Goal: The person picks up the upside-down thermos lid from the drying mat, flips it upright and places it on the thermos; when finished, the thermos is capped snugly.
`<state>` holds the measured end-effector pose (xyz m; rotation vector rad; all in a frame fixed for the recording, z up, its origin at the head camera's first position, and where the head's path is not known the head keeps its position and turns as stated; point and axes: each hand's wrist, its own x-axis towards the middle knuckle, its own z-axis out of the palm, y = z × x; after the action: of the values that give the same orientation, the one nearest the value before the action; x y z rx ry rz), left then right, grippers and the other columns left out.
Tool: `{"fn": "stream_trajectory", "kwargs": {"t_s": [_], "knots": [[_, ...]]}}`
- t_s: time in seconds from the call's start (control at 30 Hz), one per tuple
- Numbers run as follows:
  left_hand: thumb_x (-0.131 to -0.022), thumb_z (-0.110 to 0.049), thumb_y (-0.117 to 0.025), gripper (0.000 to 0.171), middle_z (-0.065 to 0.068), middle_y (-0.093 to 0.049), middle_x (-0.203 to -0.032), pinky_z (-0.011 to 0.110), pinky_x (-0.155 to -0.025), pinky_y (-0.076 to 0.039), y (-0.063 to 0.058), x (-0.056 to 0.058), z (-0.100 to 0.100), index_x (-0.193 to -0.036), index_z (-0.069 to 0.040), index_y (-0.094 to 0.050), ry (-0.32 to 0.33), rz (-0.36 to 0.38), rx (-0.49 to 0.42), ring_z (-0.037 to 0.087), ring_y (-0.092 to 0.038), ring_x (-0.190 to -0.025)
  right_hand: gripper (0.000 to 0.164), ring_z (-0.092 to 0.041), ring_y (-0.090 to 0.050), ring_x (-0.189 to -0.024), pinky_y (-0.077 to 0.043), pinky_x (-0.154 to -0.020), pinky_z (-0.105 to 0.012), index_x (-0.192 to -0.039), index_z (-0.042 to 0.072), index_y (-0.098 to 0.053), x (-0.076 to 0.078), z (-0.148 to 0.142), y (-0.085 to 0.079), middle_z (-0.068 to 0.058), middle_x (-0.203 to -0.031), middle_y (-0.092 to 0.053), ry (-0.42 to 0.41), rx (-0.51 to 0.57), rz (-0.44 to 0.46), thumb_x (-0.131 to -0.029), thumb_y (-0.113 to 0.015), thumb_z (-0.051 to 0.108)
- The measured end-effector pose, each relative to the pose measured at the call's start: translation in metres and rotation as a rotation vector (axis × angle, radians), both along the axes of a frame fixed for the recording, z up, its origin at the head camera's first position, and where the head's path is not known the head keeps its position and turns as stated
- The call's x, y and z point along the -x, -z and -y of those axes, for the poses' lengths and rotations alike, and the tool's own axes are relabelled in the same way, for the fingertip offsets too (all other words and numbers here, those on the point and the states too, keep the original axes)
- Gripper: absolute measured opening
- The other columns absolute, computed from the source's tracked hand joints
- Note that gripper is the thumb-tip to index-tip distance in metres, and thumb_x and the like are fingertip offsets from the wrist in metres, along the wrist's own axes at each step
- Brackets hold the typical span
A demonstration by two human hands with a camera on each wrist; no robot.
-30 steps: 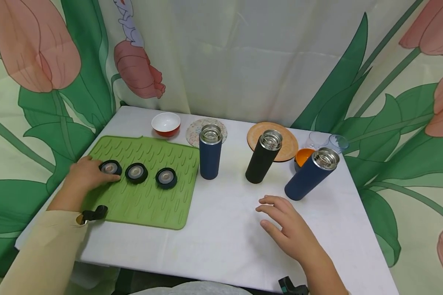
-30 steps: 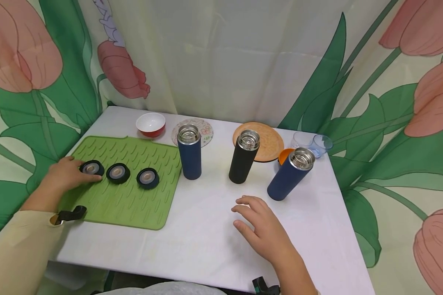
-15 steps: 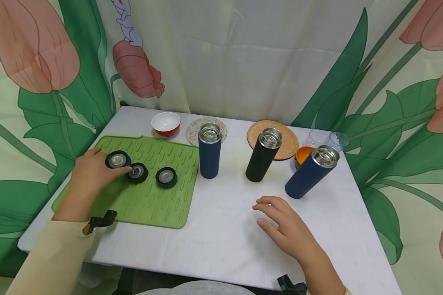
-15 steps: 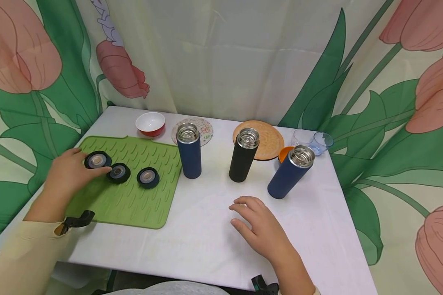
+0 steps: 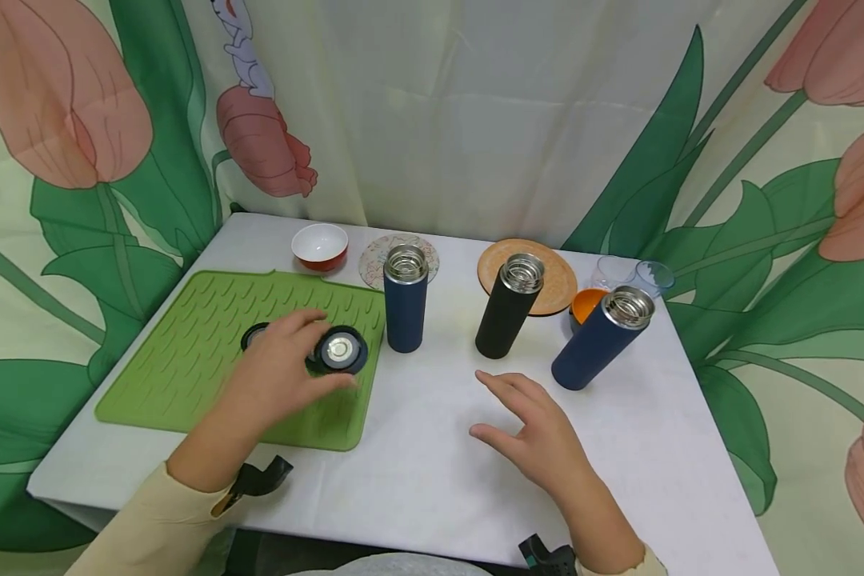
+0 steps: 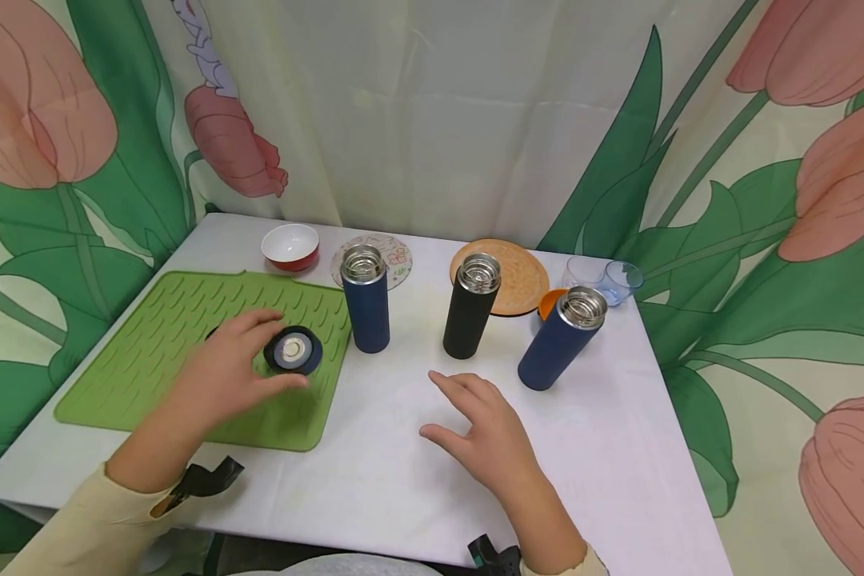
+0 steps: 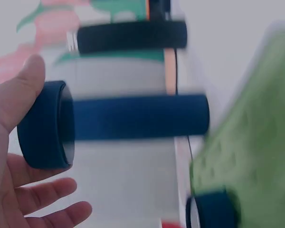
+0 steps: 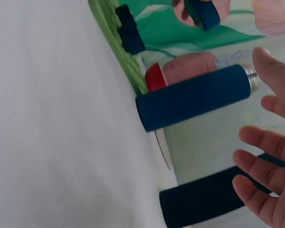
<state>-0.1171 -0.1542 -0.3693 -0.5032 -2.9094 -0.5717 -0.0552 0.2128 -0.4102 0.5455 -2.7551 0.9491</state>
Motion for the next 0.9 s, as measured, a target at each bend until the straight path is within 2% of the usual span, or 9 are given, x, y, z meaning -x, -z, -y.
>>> {"fn": "stream_trajectory", "kwargs": {"t_s": [0.1,0.2,0.33,0.47,0.7,0.8,0.9], "knots": [[-0.070,-0.065,-0.092,0.090,0.015,-0.061,-0.148,0.059,-0.112,-0.050,0.001,-0.005,-0.022,-0.135,-0.005,-0.070,0.118,-0.032,0.001,0.039,-0.059,-0.135,0.080,-0.015,-0.065,-0.122,-0.059,-0.099,-0.045,-0.153,0.035,-0.058,0.004,0.009,-0.004,0.010,-0.135,-0.067,0.005,0.042,0.065,-0.082,-0.093,0.036],[-0.065,-0.068,-0.093,0.089,0.011,-0.064,-0.144,0.055,-0.109,-0.053,0.003,-0.009,-0.044,-0.129,-0.010,-0.074,0.208,-0.058,-0.003,0.035,-0.062,-0.131,0.083,-0.015,-0.065,-0.125,-0.058,-0.102,-0.047,-0.155,0.038,-0.054,0.006,0.017,-0.006,0.010,-0.138,-0.065,-0.010,0.061,0.116,-0.082,-0.093,0.039],[-0.064,-0.074,-0.089,0.090,0.009,-0.064,-0.146,0.051,-0.109,-0.054,0.005,-0.009,-0.070,-0.128,-0.012,-0.074,0.302,-0.088,0.018,0.032,-0.063,-0.133,0.087,-0.014,-0.064,-0.127,-0.058,-0.103,-0.048,-0.157,0.040,-0.052,0.005,0.021,-0.008,0.010,-0.140,-0.064,-0.024,0.051,0.129,-0.080,-0.093,0.042],[-0.066,-0.076,-0.087,0.088,0.007,-0.063,-0.147,0.048,-0.109,-0.054,0.009,-0.006,-0.088,-0.126,-0.013,-0.074,0.383,-0.088,0.019,0.030,-0.062,-0.134,0.087,-0.014,-0.064,-0.126,-0.058,-0.103,-0.048,-0.156,0.036,-0.054,0.003,0.020,-0.008,0.010,-0.139,-0.064,-0.029,0.050,0.112,-0.079,-0.094,0.039],[-0.063,-0.075,-0.087,0.086,0.005,-0.064,-0.144,0.046,-0.104,-0.056,0.017,-0.007,-0.096,-0.125,-0.017,-0.074,0.429,-0.098,-0.028,0.026,-0.064,-0.127,0.080,-0.009,-0.063,-0.128,-0.057,-0.107,-0.044,-0.149,0.025,-0.063,0.011,0.024,-0.009,0.014,-0.136,-0.064,-0.099,0.080,0.107,-0.077,-0.096,0.035],[-0.063,-0.075,-0.088,0.087,0.004,-0.063,-0.145,0.047,-0.104,-0.056,0.019,-0.008,-0.097,-0.127,-0.017,-0.074,0.429,-0.086,-0.049,0.026,-0.064,-0.128,0.079,-0.009,-0.063,-0.128,-0.056,-0.108,-0.042,-0.147,0.019,-0.065,0.013,0.026,-0.008,0.014,-0.135,-0.064,-0.121,0.090,0.102,-0.076,-0.096,0.035],[-0.064,-0.074,-0.088,0.088,0.003,-0.063,-0.145,0.047,-0.104,-0.055,0.021,-0.009,-0.099,-0.129,-0.018,-0.074,0.423,-0.069,-0.062,0.025,-0.063,-0.128,0.079,-0.009,-0.064,-0.128,-0.056,-0.109,-0.042,-0.146,0.019,-0.066,0.014,0.027,-0.008,0.013,-0.134,-0.064,-0.123,0.098,0.091,-0.075,-0.097,0.034]]}}
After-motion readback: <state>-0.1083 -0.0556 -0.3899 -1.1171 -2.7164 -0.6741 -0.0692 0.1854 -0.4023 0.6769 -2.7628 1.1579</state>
